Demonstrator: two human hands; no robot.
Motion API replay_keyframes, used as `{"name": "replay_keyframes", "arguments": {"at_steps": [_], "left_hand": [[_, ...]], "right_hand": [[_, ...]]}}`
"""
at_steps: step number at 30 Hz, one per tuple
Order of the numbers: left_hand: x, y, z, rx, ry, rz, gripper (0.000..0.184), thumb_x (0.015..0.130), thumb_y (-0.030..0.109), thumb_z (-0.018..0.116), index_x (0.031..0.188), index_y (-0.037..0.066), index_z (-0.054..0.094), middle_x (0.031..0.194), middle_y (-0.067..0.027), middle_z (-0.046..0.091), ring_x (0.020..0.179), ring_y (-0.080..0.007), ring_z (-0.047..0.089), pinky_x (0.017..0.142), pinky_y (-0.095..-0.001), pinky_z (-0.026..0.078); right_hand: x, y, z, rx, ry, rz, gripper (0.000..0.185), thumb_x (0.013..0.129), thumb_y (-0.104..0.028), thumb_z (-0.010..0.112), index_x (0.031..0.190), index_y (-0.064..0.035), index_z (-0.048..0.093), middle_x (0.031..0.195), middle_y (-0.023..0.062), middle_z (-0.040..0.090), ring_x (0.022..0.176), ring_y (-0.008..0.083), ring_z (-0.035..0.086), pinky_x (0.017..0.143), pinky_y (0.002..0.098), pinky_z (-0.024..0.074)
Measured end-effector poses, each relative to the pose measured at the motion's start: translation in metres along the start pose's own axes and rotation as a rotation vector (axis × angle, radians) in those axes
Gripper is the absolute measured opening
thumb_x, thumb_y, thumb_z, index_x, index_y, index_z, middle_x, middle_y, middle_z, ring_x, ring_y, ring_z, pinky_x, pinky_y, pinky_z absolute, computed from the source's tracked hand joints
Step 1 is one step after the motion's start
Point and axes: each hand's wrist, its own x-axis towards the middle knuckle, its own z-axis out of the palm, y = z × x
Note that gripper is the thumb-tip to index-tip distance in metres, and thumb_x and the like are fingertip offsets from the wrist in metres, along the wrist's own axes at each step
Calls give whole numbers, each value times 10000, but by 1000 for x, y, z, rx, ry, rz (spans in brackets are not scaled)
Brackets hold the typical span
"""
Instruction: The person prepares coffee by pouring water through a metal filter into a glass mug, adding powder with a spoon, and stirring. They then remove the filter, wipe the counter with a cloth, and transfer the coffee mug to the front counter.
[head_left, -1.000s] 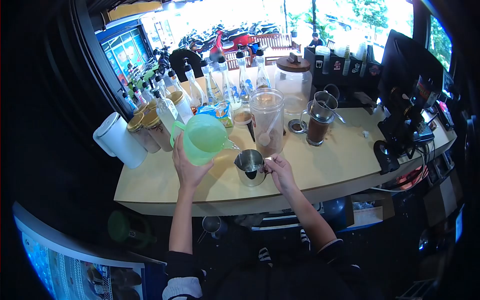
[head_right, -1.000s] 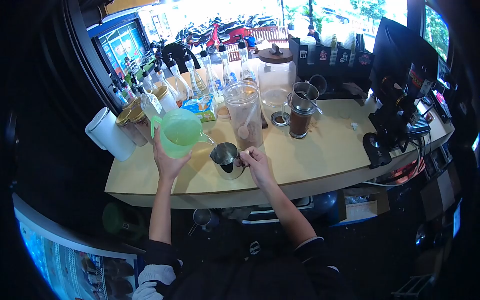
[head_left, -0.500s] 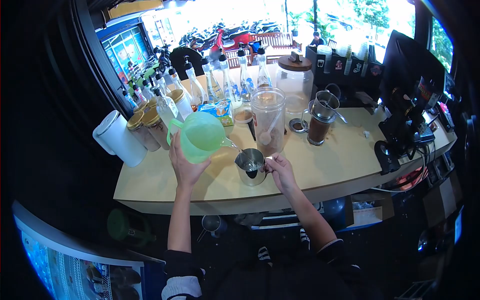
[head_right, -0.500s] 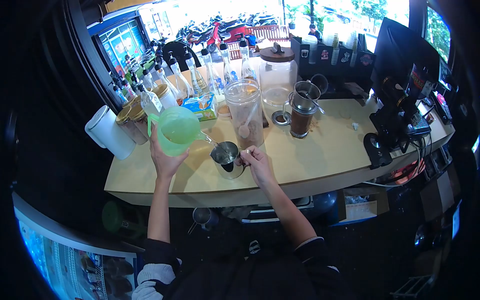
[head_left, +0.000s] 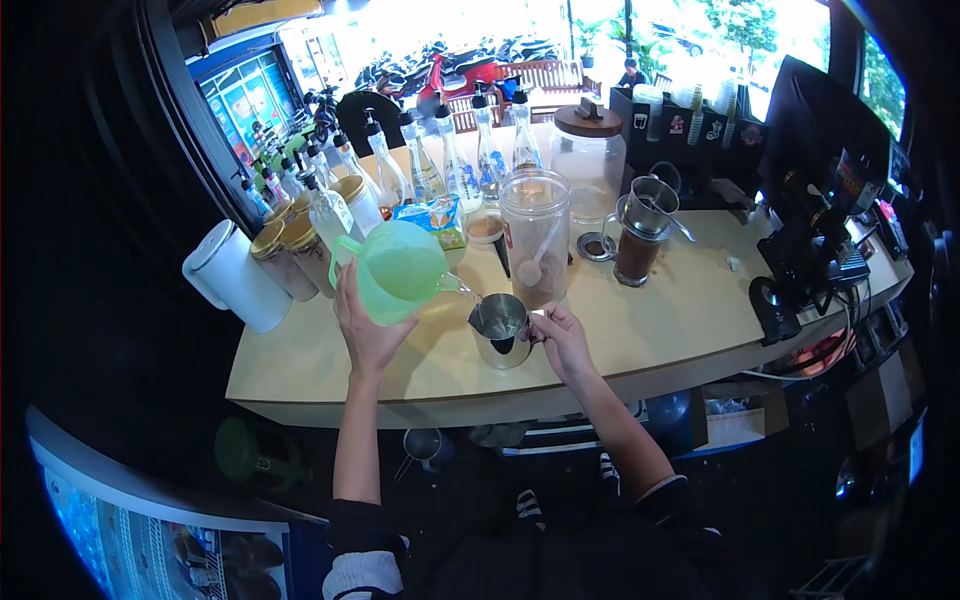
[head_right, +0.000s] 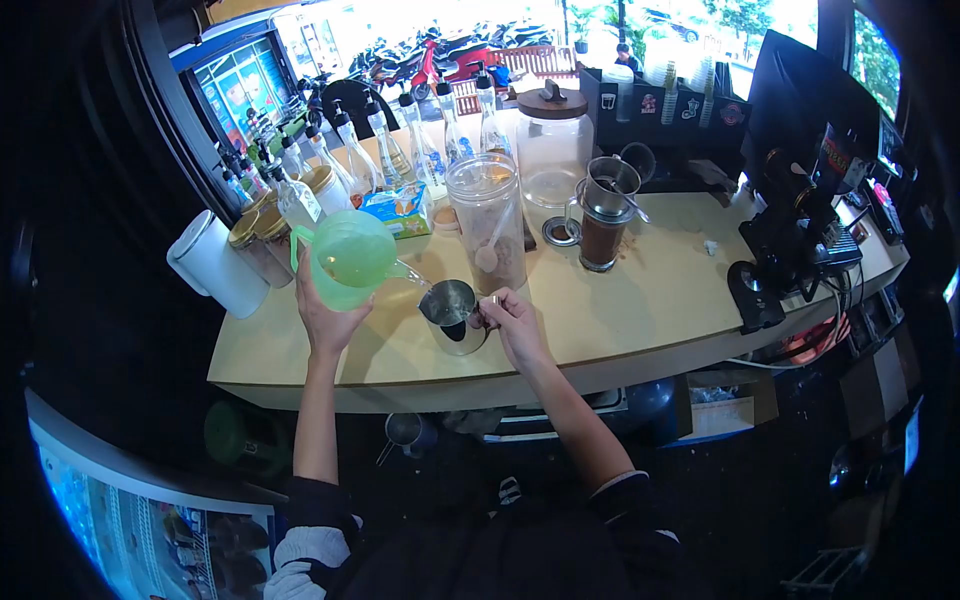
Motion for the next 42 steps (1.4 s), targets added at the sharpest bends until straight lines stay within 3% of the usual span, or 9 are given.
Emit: {"name": "replay_keyframes", "arguments": {"at_steps": [37, 42], "left_hand": [[-2, -5, -4, 63, 7, 73, 1102, 464, 181, 855, 1408, 94, 295, 1382, -136, 400, 1308, -372, 364, 1070, -505, 304], [-1, -3, -7, 79, -6, 82, 1055, 503, 150, 838, 1403, 61, 295, 1381, -172, 401, 1312, -368, 360, 1093, -481, 300]], "right_hand": [[0, 0, -1, 4, -14, 10, 140, 934, -112, 572, 809, -86, 512, 731, 16, 587, 723, 117, 594, 685, 255, 431], [0, -1, 0, 10, -12, 13, 141, 933, -114, 574, 812, -76, 512, 732, 22, 586, 732, 128, 604, 701, 270, 455]]}}
